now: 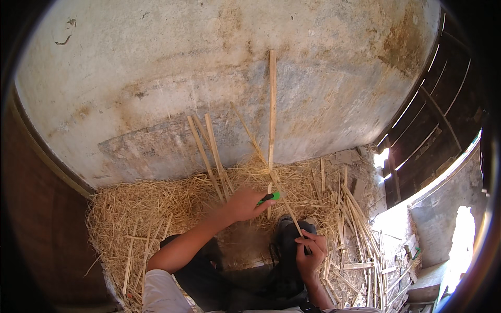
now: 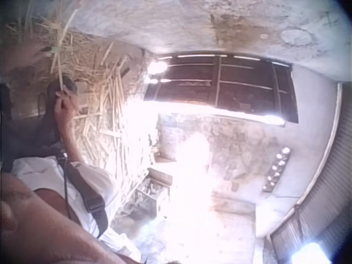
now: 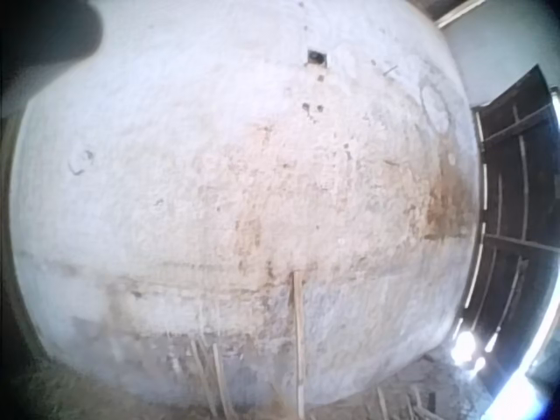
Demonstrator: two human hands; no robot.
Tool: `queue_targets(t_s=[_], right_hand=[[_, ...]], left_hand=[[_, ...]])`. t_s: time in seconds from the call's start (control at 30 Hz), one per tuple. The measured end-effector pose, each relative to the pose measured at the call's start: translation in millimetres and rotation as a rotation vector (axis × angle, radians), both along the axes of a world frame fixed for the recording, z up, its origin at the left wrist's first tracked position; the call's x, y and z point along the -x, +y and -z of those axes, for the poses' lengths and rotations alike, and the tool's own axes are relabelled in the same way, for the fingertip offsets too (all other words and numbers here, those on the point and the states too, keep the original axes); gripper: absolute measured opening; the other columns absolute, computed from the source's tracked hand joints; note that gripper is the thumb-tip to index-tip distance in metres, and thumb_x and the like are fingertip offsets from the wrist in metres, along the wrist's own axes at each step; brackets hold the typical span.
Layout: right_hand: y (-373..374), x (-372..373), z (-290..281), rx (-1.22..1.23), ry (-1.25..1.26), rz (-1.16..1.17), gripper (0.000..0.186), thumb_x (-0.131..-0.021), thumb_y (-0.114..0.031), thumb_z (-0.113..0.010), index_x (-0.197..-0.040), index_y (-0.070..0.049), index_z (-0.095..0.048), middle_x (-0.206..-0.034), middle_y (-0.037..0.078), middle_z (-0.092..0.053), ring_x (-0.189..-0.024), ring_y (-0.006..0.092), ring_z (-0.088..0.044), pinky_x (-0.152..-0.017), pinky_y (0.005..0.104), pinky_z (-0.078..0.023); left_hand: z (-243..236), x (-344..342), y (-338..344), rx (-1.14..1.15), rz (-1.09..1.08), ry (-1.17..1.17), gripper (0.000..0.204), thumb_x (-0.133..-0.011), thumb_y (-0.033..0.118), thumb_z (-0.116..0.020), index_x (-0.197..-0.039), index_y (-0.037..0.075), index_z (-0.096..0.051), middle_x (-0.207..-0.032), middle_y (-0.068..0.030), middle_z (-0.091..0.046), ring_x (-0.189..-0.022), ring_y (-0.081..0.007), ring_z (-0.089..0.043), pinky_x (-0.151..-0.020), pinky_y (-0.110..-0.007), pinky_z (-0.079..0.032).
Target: The person uses a green-handled knife to split and trim thin bamboo strips one at a time. They sit on a ground surface covered in straw while holding and manipulating the wooden pieces by hand.
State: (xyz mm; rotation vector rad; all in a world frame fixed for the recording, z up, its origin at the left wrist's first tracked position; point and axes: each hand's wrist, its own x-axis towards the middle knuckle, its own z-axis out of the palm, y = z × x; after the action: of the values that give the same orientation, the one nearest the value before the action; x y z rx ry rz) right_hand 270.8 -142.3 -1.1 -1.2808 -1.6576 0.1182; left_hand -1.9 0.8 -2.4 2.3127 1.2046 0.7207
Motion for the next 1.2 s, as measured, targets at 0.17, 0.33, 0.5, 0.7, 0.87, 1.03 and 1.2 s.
queue_targets(t_s=[0.17, 0.33, 0.5, 0.7, 0.87, 1.03, 1.2], right_hand=[[0, 0, 0, 0.014, -0.005, 0.002, 0.02, -0.077, 0.01, -0.078, -0.083, -0.008, -0.081, -0.109, 0.01, -0.081, -0.094, 0.0272, -0.071, -0.082, 0.0378, -0.055], [-2, -3, 2, 0.038, 0.009, -0.012, 0.019, -0.079, 0.01, -0.078, -0.082, -0.008, -0.082, -0.11, 0.011, -0.081, -0.095, 0.0277, -0.071, -0.083, 0.0377, -0.055], [-10, 1, 8, 0.107, 0.148, -0.002, 0.019, -0.083, 0.01, -0.079, -0.081, -0.009, -0.082, -0.113, 0.012, -0.081, -0.098, 0.0282, -0.072, -0.084, 0.0371, -0.056], [-13, 6, 1, 0.15, 0.136, 0.012, 0.021, -0.084, 0.011, -0.077, -0.085, -0.009, -0.084, -0.118, 0.013, -0.081, -0.101, 0.029, -0.073, -0.086, 0.0375, -0.057], [-12, 2, -2, 0.187, 0.049, 0.009, 0.022, -0.085, 0.01, -0.076, -0.088, -0.01, -0.085, -0.12, 0.014, -0.081, -0.099, 0.029, -0.073, -0.086, 0.0381, -0.058], [-11, 1, -7, 0.127, -0.033, -0.047, 0.025, -0.079, 0.011, -0.076, -0.091, -0.009, -0.085, -0.121, 0.014, -0.082, -0.093, 0.0287, -0.073, -0.083, 0.038, -0.058], [-8, 1, -5, 0.101, -0.057, -0.03, 0.026, -0.077, 0.009, -0.076, -0.093, -0.008, -0.085, -0.121, 0.013, -0.082, -0.095, 0.029, -0.073, -0.085, 0.039, -0.057]], left_hand=[[11, 5, 9, -0.004, -0.149, 0.043, 0.059, -0.112, 0.056, -0.05, -0.116, 0.002, -0.074, -0.065, -0.0136, -0.067, -0.054, -0.0339, -0.065, -0.055, -0.049, -0.052], [-1, 25, 28, 0.018, -0.228, 0.044, 0.058, -0.113, 0.054, -0.052, -0.118, 0.001, -0.074, -0.062, -0.0135, -0.062, -0.053, -0.0318, -0.062, -0.054, -0.047, -0.05], [1, 16, 16, -0.009, -0.103, 0.036, 0.056, -0.112, 0.053, -0.055, -0.118, 0.001, -0.073, -0.063, -0.0161, -0.063, -0.052, -0.0334, -0.063, -0.055, -0.047, -0.05], [0, 7, 2, -0.035, -0.054, 0.099, 0.058, -0.111, 0.054, -0.056, -0.124, 0.0, -0.072, -0.067, -0.019, -0.068, -0.054, -0.0363, -0.066, -0.056, -0.049, -0.053], [1, 6, 5, -0.031, -0.047, 0.1, 0.059, -0.111, 0.055, -0.056, -0.126, 0.0, -0.072, -0.066, -0.0174, -0.068, -0.052, -0.0341, -0.065, -0.054, -0.048, -0.052], [-2, 9, 4, -0.019, -0.044, 0.116, 0.061, -0.111, 0.057, -0.055, -0.125, 0.0, -0.072, -0.064, -0.0167, -0.067, -0.051, -0.0334, -0.065, -0.053, -0.048, -0.052], [-4, 8, 3, -0.005, -0.04, 0.099, 0.062, -0.111, 0.058, -0.053, -0.123, 0.0, -0.072, -0.063, -0.0167, -0.066, -0.052, -0.0341, -0.065, -0.054, -0.049, -0.053]])
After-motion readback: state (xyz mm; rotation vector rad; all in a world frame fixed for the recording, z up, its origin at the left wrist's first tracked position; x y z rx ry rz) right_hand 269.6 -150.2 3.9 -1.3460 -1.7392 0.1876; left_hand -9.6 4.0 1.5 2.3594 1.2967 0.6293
